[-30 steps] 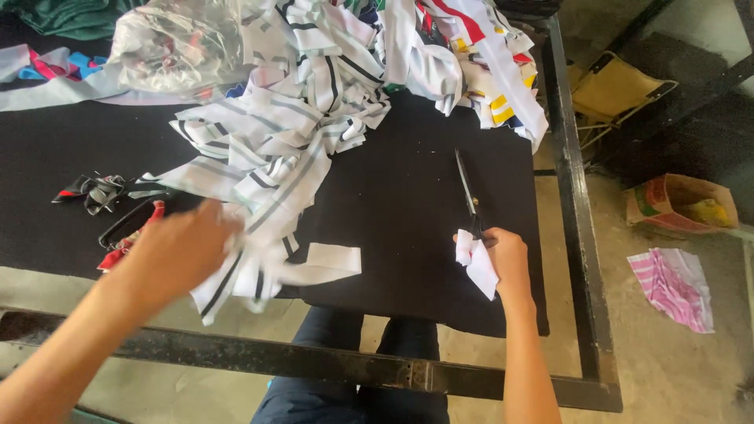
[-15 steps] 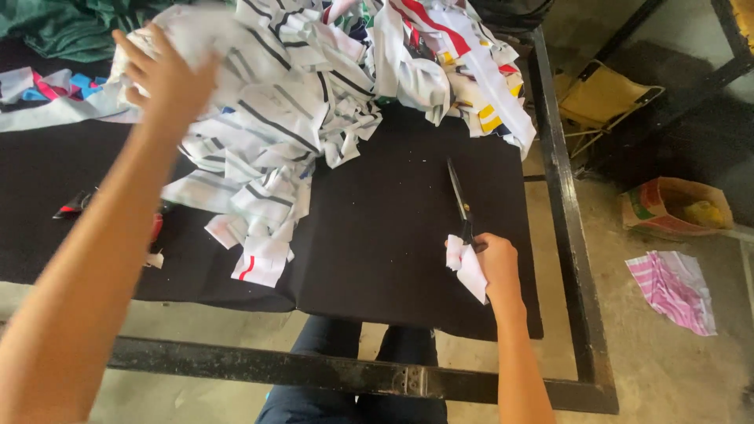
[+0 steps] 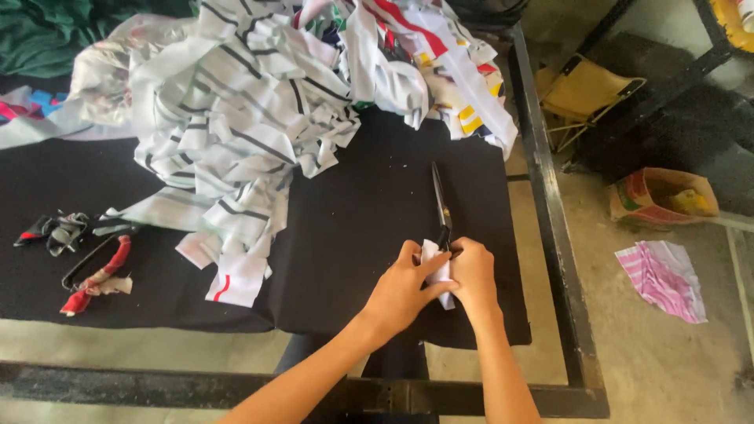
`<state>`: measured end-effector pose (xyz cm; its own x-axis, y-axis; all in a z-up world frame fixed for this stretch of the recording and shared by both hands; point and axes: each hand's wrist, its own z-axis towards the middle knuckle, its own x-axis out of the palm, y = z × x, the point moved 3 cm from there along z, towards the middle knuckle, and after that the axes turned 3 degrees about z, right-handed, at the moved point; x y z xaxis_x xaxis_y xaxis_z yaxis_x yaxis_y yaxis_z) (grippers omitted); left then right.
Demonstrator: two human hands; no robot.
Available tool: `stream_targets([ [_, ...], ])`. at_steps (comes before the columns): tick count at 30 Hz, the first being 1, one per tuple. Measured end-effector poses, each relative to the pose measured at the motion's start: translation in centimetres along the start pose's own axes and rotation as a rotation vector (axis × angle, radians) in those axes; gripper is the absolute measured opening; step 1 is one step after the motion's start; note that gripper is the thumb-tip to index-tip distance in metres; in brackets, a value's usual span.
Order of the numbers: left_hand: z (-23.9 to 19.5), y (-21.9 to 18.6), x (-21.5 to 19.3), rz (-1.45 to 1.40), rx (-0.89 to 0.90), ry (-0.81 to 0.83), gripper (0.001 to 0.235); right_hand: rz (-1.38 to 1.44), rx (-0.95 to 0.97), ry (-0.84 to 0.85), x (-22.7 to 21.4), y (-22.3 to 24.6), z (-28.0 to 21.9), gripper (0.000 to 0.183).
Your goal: Cutting and trimming long strips of patterned fabric using scissors on a work table, followed by unfolding and sorting fabric pieces.
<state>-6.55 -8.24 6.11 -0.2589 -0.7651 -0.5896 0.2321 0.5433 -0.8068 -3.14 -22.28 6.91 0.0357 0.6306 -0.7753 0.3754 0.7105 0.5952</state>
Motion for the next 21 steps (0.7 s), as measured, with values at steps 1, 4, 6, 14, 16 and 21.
stream_targets([
  [1,0.2,1.2,0.6,0.003,0.005,-0.002,0.058,0.003,-0.003,-0.004,0.2,0.0,0.3,0.025],
  [4,0.3,2.8,0.8,-0.054,0.220,-0.293,0.028,-0.042,0.003,0.037,0.3,-0.5,0.5,0.034],
  [6,0.3,2.9,-0.4,-0.215,0.244,-0.444,0.018,-0.020,0.047,0.117,0.0,-0.3,0.5,0.053],
  [14,-0.3,2.5,-0.8,-0.427,-0.057,-0.379,0.022,0.233,0.061,0.252,-2.2,0.1,-0.7,0.058],
  [16,0.0,3.2,-1.0,-0.460,-0.082,-0.376,0.023,0.301,0.045,0.290,-2.8,0.6,-1.3,0.058],
  [21,-0.1,4.5,-1.8,-0.393,-0.117,-0.351,0.018,0.241,-0.406,-0.209,-1.3,-0.6,-1.2,0.021],
])
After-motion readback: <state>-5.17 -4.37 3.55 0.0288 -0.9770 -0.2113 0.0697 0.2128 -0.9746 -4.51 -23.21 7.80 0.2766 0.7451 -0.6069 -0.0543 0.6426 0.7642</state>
